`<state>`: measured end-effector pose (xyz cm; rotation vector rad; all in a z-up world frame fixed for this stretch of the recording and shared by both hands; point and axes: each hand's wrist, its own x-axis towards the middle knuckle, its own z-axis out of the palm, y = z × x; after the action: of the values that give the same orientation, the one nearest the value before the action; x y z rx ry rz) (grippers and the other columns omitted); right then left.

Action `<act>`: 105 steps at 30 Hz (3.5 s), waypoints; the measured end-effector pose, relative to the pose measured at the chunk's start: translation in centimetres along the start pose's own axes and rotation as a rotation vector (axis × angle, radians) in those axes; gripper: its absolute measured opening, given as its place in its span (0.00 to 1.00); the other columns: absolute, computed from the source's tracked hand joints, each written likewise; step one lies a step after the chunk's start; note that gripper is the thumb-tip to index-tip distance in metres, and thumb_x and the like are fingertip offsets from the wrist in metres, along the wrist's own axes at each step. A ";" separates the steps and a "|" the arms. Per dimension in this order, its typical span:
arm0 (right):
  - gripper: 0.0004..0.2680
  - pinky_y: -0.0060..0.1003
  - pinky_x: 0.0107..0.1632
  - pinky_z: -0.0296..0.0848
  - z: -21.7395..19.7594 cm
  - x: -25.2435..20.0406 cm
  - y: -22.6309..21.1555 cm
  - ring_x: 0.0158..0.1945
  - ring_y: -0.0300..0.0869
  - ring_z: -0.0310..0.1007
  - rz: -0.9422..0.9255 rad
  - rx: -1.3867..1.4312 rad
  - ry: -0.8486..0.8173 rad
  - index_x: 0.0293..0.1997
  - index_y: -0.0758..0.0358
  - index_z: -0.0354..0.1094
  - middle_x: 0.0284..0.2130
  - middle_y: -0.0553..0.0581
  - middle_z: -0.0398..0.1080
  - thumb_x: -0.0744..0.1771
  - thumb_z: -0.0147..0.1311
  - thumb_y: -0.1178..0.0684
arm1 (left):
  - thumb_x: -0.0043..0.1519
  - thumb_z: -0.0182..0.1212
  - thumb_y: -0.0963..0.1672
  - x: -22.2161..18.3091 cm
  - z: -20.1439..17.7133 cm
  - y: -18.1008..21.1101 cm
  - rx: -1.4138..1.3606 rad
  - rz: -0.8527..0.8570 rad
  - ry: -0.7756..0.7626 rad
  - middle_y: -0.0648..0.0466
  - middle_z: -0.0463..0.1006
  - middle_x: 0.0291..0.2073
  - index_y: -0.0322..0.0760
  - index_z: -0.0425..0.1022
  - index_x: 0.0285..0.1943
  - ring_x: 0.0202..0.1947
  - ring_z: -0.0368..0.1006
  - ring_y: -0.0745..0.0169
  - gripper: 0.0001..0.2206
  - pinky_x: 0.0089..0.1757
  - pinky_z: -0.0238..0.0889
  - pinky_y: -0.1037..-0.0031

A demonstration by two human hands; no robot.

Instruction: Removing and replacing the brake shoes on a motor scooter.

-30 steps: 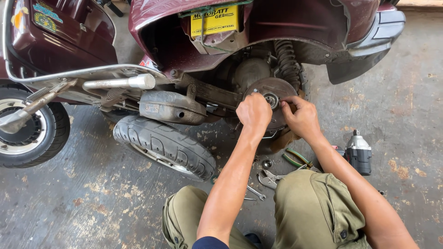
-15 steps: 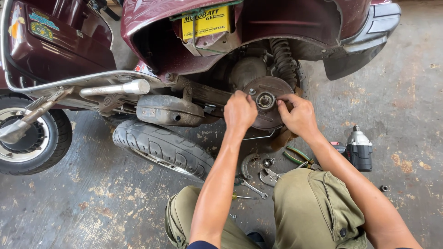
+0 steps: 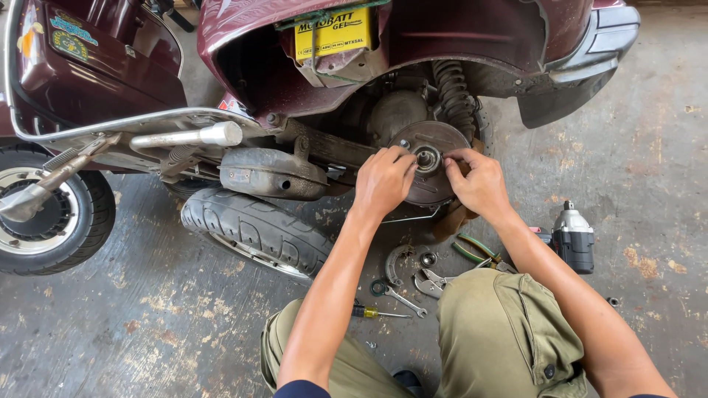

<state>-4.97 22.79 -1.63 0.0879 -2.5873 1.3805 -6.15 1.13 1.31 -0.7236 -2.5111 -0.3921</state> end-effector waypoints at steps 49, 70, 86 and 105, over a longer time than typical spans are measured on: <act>0.06 0.51 0.42 0.74 0.0 0.1 0.1 0.44 0.57 0.78 0.004 -0.013 -0.013 0.45 0.53 0.79 0.35 0.57 0.78 0.67 0.59 0.50 | 0.59 0.63 0.42 4.3 -1.0 -2.6 -0.486 -0.372 -0.459 0.44 0.85 0.33 0.41 0.86 0.45 0.38 0.82 0.43 0.08 0.39 0.80 0.62; 0.07 0.43 0.49 0.73 -2.1 -2.6 1.8 0.46 0.45 0.78 0.031 0.177 -0.112 0.49 0.53 0.79 0.39 0.57 0.78 0.68 0.56 0.55 | 0.64 0.50 0.46 0.6 -2.6 -1.5 -0.449 -0.487 -0.313 0.46 0.79 0.32 0.39 0.75 0.40 0.38 0.79 0.41 0.10 0.39 0.74 0.54; 0.06 0.30 0.26 0.55 -2.2 -5.7 0.8 0.23 0.35 0.54 0.273 0.051 -0.567 0.49 0.64 0.76 0.21 0.50 0.63 0.69 0.53 0.60 | 0.57 0.52 0.41 -15.0 1.0 0.4 -0.219 -0.446 -0.816 0.45 0.79 0.36 0.34 0.78 0.37 0.34 0.76 0.34 0.08 0.37 0.70 0.51; 0.23 0.54 0.54 0.74 7.5 -15.4 5.4 0.55 0.60 0.73 -0.093 0.219 -0.393 0.68 0.56 0.61 0.56 0.62 0.67 0.64 0.58 0.55 | 0.58 0.55 0.48 -15.5 2.9 1.3 -0.519 -0.824 -0.827 0.38 0.81 0.41 0.33 0.79 0.45 0.50 0.75 0.32 0.15 0.51 0.67 0.45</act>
<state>8.08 18.94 -13.29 0.5579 -2.6714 1.7558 4.90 -3.16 -9.15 0.0997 -3.4746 -1.2752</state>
